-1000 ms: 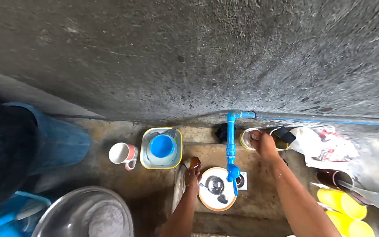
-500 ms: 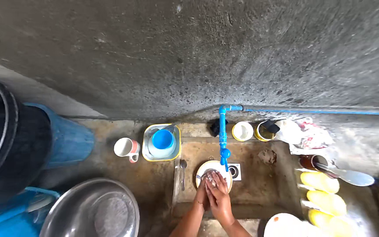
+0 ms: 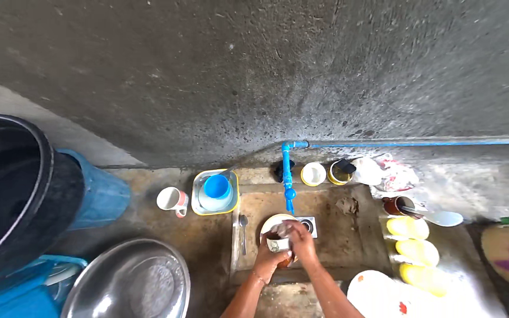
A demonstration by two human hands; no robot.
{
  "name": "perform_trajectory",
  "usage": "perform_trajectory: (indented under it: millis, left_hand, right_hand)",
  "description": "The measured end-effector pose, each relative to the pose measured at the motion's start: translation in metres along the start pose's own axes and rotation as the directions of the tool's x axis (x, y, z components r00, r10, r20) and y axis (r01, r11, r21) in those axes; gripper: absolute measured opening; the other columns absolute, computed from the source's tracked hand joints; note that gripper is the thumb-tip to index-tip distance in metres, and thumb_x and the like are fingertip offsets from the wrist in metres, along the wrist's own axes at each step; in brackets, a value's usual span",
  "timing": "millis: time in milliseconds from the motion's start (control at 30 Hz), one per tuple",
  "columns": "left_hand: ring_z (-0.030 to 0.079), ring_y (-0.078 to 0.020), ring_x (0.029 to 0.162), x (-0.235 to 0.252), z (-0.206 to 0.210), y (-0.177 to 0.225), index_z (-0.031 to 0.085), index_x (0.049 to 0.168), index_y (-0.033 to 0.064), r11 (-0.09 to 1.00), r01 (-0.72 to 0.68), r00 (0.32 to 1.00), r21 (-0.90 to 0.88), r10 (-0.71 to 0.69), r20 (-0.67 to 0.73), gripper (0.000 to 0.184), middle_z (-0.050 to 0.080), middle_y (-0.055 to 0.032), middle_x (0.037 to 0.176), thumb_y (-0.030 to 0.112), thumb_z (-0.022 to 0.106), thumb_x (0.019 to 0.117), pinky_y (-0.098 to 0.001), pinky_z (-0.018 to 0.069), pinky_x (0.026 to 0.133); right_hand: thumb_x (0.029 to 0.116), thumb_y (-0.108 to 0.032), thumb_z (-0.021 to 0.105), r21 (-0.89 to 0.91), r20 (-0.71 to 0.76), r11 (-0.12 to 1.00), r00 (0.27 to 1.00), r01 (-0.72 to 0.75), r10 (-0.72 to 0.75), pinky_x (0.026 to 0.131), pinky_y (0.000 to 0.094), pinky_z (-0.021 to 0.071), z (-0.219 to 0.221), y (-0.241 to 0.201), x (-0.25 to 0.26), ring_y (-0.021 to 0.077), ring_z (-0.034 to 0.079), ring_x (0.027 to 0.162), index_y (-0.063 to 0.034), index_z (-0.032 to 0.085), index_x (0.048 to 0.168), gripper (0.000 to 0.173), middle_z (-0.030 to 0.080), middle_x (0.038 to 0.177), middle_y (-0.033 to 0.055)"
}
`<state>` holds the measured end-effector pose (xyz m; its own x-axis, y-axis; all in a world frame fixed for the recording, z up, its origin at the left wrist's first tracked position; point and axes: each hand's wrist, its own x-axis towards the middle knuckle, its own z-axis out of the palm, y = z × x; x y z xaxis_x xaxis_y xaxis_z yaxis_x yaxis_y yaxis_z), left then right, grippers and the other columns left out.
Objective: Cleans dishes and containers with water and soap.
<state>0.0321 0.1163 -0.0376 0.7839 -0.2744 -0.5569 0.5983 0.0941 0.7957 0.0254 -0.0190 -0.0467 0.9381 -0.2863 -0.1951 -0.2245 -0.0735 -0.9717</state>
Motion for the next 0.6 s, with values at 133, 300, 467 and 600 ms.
perform_trajectory:
  millis: [133, 300, 467, 600]
  left_hand:
    - [0.071, -0.0180, 0.092, -0.015, 0.007, 0.030, 0.043, 0.137, 0.0048, 0.967, 0.095, 0.981, -0.235, -0.052, 0.185, 0.069, 0.070, -0.0083, 0.107, 0.006, 0.073, 0.0750, -0.0376, 0.0612, 0.081]
    - [0.067, -0.0258, 0.097, -0.007, 0.008, 0.014, 0.030, 0.149, 0.0066, 0.991, 0.108, 0.994, -0.073, -0.107, 0.015, 0.081, 0.063, -0.0191, 0.118, 0.002, 0.074, 0.0806, -0.0418, 0.0586, 0.080]
    - [0.067, -0.0194, 0.074, -0.011, -0.001, 0.002, 0.036, 0.143, 0.0068, 0.948, 0.245, 0.962, -0.202, -0.264, -0.071, 0.036, 0.065, -0.0116, 0.094, 0.016, 0.045, 0.1085, -0.0348, 0.0578, 0.063]
    - [0.070, -0.0245, 0.087, -0.020, -0.008, 0.011, 0.057, 0.125, 0.0107, 0.859, 0.383, 0.923, -0.339, -0.344, 0.171, 0.047, 0.070, -0.0118, 0.100, 0.042, 0.023, 0.1121, -0.0397, 0.0599, 0.072]
  right_hand:
    - [0.1100, -0.017, 0.037, 0.418, -0.011, 0.875, 0.962, -0.243, 0.273, 0.076, 0.0273, 0.0589, -0.018, -0.009, -0.007, 0.0077, 0.068, 0.083, 0.0021, 0.059, 0.132, 0.036, 0.071, 0.104, 0.0067]
    - [0.1054, -0.017, 0.054, -0.284, -0.147, 0.946, 0.982, -0.154, 0.116, 0.094, 0.0478, 0.0553, -0.005, -0.028, -0.020, 0.0288, 0.070, 0.101, 0.0059, 0.064, 0.118, 0.028, 0.071, 0.106, 0.0199]
    - [0.1057, -0.023, 0.052, -0.228, -0.068, 0.974, 0.998, -0.016, 0.001, 0.082, 0.0410, 0.0584, 0.002, -0.051, -0.041, 0.0207, 0.069, 0.085, 0.0067, 0.058, 0.126, 0.036, 0.070, 0.097, 0.0152]
    - [0.0995, -0.021, 0.061, -0.137, -0.101, 0.990, 0.994, 0.026, -0.040, 0.081, 0.0361, 0.0557, -0.011, -0.045, -0.019, 0.0179, 0.064, 0.086, 0.0079, 0.056, 0.115, 0.033, 0.063, 0.098, 0.0150]
